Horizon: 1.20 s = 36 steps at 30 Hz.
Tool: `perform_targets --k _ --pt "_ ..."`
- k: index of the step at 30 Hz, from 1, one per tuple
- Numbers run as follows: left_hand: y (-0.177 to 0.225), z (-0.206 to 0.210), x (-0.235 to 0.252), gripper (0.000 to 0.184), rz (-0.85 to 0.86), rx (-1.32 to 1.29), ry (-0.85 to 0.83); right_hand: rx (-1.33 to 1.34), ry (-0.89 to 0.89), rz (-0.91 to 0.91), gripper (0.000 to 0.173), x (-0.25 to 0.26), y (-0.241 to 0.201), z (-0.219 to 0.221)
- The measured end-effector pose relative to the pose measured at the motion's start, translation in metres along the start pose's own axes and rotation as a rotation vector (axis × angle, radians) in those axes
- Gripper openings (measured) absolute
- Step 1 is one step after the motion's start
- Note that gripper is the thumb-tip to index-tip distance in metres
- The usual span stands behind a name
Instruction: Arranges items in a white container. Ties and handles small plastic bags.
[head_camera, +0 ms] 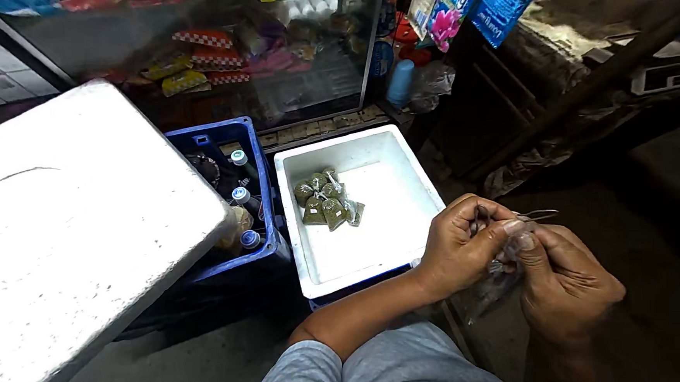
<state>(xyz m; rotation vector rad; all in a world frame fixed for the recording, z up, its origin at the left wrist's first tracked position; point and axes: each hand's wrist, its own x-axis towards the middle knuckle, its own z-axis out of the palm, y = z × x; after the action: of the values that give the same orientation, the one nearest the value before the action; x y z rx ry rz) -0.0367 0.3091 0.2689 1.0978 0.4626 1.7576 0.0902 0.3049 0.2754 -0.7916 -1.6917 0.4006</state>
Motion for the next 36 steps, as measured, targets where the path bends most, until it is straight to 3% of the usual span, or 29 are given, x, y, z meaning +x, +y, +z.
perform_targets --k 12,27,36 --pt "-0.011 0.007 -0.003 0.004 -0.012 -0.029 0.000 -0.147 0.136 0.012 0.027 -0.010 -0.004 0.007" --pt "-0.015 0.017 -0.009 0.005 -0.072 -0.046 -0.005 -0.296 0.128 0.005 0.026 -0.018 -0.009 -0.003" --pt "0.001 0.019 -0.002 0.007 -0.151 0.100 -0.154 -0.183 0.218 0.068 0.029 -0.013 -0.004 -0.010"
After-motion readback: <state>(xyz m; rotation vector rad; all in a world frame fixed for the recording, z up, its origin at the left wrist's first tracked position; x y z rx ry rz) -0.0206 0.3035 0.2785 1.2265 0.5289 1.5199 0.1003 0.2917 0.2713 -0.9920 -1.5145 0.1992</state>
